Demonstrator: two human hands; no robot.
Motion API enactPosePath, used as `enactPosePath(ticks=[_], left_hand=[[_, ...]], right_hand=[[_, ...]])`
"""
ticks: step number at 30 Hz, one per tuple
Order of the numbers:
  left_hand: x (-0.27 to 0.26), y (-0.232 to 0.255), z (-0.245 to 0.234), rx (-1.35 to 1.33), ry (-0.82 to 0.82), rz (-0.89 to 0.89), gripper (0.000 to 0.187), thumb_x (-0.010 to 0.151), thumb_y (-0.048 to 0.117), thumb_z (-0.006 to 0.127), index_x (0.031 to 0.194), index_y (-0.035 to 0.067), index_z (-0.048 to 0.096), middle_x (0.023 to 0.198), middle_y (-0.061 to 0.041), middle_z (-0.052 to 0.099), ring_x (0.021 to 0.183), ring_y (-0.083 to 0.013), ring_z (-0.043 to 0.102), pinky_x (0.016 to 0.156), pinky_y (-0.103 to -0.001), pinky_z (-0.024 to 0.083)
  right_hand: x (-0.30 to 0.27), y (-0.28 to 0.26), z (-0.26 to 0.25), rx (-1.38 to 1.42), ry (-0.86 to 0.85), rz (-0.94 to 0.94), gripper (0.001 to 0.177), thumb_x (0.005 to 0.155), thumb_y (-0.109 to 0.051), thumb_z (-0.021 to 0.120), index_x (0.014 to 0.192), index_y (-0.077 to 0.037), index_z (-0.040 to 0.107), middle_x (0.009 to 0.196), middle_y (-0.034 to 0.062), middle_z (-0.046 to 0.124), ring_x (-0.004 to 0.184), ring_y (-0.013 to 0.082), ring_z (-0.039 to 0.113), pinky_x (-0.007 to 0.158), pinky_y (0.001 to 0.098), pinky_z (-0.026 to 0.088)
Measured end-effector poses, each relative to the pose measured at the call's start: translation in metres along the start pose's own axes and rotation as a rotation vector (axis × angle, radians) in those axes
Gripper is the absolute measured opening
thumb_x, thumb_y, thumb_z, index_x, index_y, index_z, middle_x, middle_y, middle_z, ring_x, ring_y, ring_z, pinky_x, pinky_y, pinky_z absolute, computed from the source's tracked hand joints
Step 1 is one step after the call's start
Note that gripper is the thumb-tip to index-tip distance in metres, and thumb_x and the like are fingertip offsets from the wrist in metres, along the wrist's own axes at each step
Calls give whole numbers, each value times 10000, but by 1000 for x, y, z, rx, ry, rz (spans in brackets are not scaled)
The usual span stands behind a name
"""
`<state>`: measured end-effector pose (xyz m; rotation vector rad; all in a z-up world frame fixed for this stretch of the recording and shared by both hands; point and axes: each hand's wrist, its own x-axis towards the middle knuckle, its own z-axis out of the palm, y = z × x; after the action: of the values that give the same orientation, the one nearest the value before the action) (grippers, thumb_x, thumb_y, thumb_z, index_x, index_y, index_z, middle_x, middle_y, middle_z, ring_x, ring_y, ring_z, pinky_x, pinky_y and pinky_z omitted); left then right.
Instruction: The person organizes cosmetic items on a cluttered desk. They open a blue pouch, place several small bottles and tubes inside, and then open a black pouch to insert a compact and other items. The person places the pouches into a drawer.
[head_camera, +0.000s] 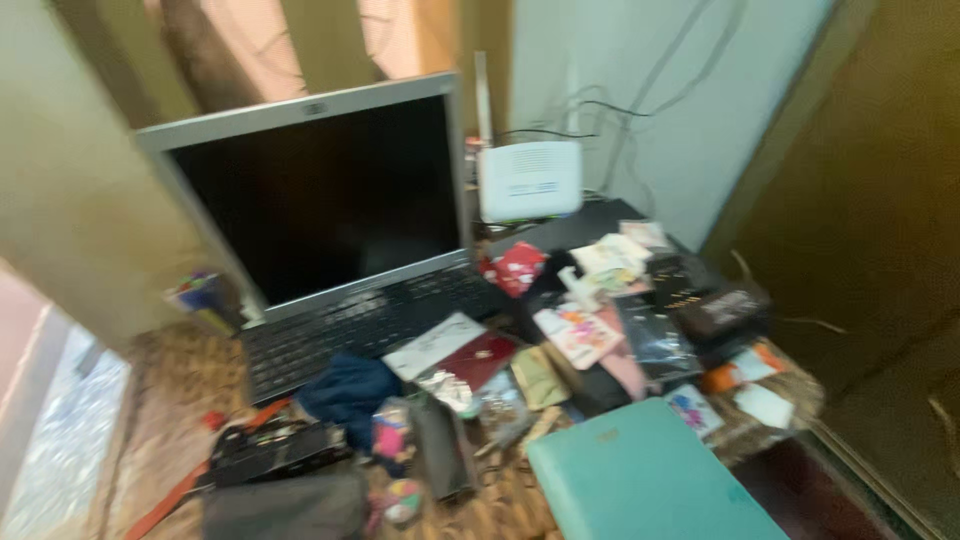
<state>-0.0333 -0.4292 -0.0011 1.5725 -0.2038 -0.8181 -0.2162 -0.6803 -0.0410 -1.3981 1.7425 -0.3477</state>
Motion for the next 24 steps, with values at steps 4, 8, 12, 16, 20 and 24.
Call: enactPosePath(ticks=[4,8,12,16,20,24], left_hand=[[7,-29,81,116,-122,-126,910,669,379,911,1343,9,425,1157,-206,713,1070,-286,728,970,-381,556],[26,-65,146,235,-193,-238,950,686,427,898,1372,6,393,1194,-213,696,1109,-294,712,1001,-382,540],[42,-153,186,384,-230,-347,992,704,475,884,1401,2,360,1230,-220,678,1147,-301,696,1032,-382,523],[51,-203,220,516,-242,-395,1036,722,523,871,1430,-1,327,1267,-227,660,1186,-309,680,1062,-383,507],[40,-205,201,694,-231,-311,1081,740,572,858,1460,-5,295,1303,-234,643,1225,-316,665,1093,-383,490],[6,-139,198,889,-212,-224,1077,747,585,851,1508,99,264,1314,-208,556,1239,-354,610,1079,-457,475]], right_hand=[[48,31,-65,-19,66,67,602,835,-346,831,1287,40,738,1178,210,788,1097,254,720,1007,379,509],[97,50,-100,-50,87,96,624,817,-352,858,1279,50,737,1169,214,783,1081,258,721,993,381,515],[128,105,-116,-79,65,142,647,800,-358,884,1271,60,736,1161,219,779,1066,262,721,979,384,521],[155,130,-137,-119,14,131,670,783,-363,910,1264,69,735,1152,223,774,1051,267,722,964,386,527],[149,122,-103,-88,-160,76,695,765,-369,936,1256,79,734,1143,228,769,1036,271,723,950,388,533],[116,82,-78,168,-356,79,603,736,-358,860,1186,42,814,1003,147,822,872,213,727,798,349,542]])
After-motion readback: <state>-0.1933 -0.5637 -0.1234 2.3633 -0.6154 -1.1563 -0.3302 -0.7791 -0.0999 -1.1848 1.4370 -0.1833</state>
